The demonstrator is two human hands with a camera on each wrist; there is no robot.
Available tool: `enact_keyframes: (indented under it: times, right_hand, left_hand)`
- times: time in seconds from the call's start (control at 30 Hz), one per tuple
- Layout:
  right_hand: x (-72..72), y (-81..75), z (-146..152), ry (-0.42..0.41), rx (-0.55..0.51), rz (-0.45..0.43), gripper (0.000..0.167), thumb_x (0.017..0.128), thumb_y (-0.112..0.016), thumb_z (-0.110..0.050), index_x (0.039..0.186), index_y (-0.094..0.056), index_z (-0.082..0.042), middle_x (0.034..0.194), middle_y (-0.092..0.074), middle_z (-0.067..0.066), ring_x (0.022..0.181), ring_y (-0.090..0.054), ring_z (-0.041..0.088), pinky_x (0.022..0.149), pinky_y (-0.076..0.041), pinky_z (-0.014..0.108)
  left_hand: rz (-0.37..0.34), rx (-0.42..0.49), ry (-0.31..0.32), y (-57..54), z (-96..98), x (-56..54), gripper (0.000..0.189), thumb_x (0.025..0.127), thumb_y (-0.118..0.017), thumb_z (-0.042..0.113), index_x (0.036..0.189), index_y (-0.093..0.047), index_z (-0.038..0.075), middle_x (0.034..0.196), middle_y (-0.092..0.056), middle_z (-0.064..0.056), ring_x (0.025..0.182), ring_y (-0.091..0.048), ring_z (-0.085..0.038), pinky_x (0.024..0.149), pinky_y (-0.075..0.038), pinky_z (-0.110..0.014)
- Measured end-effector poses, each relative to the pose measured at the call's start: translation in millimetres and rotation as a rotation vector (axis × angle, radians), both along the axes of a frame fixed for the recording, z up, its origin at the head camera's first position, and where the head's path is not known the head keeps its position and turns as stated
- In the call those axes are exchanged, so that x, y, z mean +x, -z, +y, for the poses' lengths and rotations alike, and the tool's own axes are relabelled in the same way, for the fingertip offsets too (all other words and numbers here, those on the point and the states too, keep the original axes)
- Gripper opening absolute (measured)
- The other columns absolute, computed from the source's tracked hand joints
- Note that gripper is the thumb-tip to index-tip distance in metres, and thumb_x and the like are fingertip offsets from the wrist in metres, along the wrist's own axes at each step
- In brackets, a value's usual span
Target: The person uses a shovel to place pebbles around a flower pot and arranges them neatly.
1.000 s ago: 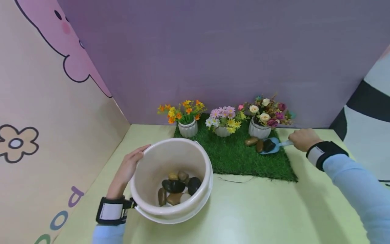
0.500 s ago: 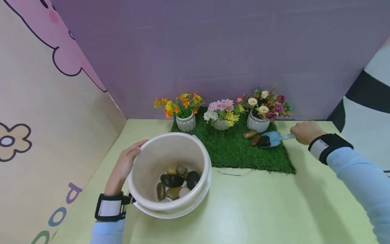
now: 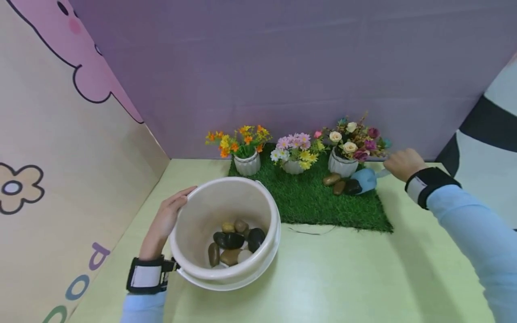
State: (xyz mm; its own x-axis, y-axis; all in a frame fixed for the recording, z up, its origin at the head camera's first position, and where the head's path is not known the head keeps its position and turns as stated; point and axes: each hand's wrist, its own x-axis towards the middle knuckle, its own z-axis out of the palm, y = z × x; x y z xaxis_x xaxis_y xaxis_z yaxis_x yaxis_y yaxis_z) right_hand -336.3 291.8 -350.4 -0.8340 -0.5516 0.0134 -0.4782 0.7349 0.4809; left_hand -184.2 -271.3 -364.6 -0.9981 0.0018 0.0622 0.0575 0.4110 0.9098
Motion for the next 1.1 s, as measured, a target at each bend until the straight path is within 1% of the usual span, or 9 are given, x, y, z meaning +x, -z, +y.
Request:
enact_keyframes:
  times: [0.2,0.37,0.47,0.6,0.7,0.83,0.97,1.03,1.1]
  right_hand:
    - [-6.7,-1.3,-2.8,0.014,0.022,0.042,0.039,0.078,-0.063,0.005,0.052,-0.040,-0.011,0.046,-0.030,0.000,0.047,-0.025,0.011,0.045,-0.025,0.025]
    - [-8.2,-2.7,2.7,0.022,0.006,0.067,0.040,0.076,-0.063,0.007,0.050,-0.039,-0.011,0.047,-0.027,-0.001,0.048,-0.024,0.011,0.043,-0.027,0.026]
    - [-4.2,-5.0,7.0,0.029,0.014,0.093,0.038,0.075,-0.065,0.006,0.050,-0.041,-0.011,0.048,-0.032,0.000,0.048,-0.028,0.012,0.039,-0.036,0.029]
    - [9.2,-9.6,10.9,0.032,0.033,0.107,0.034,0.073,-0.068,0.002,0.053,-0.045,-0.011,0.050,-0.039,0.001,0.048,-0.034,0.013,0.040,-0.041,0.031]
    - [27.1,-16.6,7.2,0.001,0.003,0.135,0.034,0.074,-0.068,0.001,0.053,-0.043,-0.011,0.049,-0.036,0.000,0.048,-0.030,0.012,0.039,-0.036,0.028]
    - [53.1,-33.2,-21.0,-0.147,-0.121,0.275,0.037,0.074,-0.064,0.004,0.053,-0.037,-0.011,0.048,-0.027,-0.001,0.046,-0.022,0.010,0.036,-0.026,0.026]
    - [72.3,-62.7,-85.7,-0.351,-0.221,0.399,0.024,0.075,-0.064,0.004,0.063,-0.046,-0.006,0.047,-0.033,0.001,0.041,-0.024,0.011,0.034,-0.023,0.023]
    - [80.2,-78.3,-130.2,-0.445,-0.156,0.447,0.014,0.079,-0.066,-0.007,0.074,-0.053,-0.005,0.051,-0.043,0.002,0.041,-0.033,0.012,0.034,-0.029,0.022]
    - [85.6,-86.8,-180.7,-0.579,-0.042,0.554,0.018,0.082,-0.066,-0.018,0.074,-0.053,-0.008,0.055,-0.050,0.001,0.044,-0.038,0.010,0.038,-0.032,0.018]
  left_hand:
    - [0.008,-0.011,0.002,-1.2,-3.6,-1.7,0.042,0.100,-0.031,0.024,0.136,-0.043,0.007,0.139,-0.044,-0.012,0.103,-0.049,0.003,0.087,-0.045,-0.020]
    - [0.017,-0.042,-0.003,-7.0,-7.9,-3.1,0.042,0.100,-0.030,0.024,0.137,-0.042,0.007,0.140,-0.043,-0.012,0.113,-0.049,-0.013,0.087,-0.045,-0.023]
    - [0.018,-0.041,-0.006,-10.2,-9.7,-4.8,0.042,0.100,-0.030,0.024,0.137,-0.042,0.007,0.141,-0.042,-0.011,0.120,-0.044,-0.025,0.091,-0.044,-0.027]
    - [0.011,-0.025,-0.009,-10.8,-11.2,-5.2,0.042,0.100,-0.031,0.026,0.137,-0.043,0.009,0.142,-0.041,-0.010,0.124,-0.041,-0.027,0.095,-0.041,-0.033]
    - [0.003,-0.025,-0.018,-8.7,-12.7,-2.6,0.042,0.100,-0.031,0.026,0.137,-0.043,0.009,0.141,-0.042,-0.009,0.123,-0.043,-0.026,0.095,-0.041,-0.032]
    - [-0.008,-0.036,-0.033,-6.0,-15.3,3.1,0.042,0.100,-0.030,0.025,0.136,-0.043,0.008,0.141,-0.043,-0.010,0.123,-0.043,-0.026,0.095,-0.040,-0.031]
    - [-0.012,-0.034,-0.050,-5.8,-18.8,6.9,0.042,0.100,-0.030,0.024,0.137,-0.043,0.007,0.142,-0.040,-0.010,0.128,-0.038,-0.026,0.100,-0.035,-0.035]
    - [-0.010,-0.028,-0.057,-6.3,-20.5,7.6,0.043,0.100,-0.031,0.024,0.137,-0.042,0.007,0.143,-0.039,-0.011,0.129,-0.036,-0.026,0.102,-0.033,-0.037]
    - [-0.020,-0.026,-0.067,-5.3,-22.1,8.4,0.043,0.100,-0.031,0.026,0.137,-0.042,0.008,0.143,-0.040,-0.010,0.128,-0.037,-0.026,0.101,-0.035,-0.037]
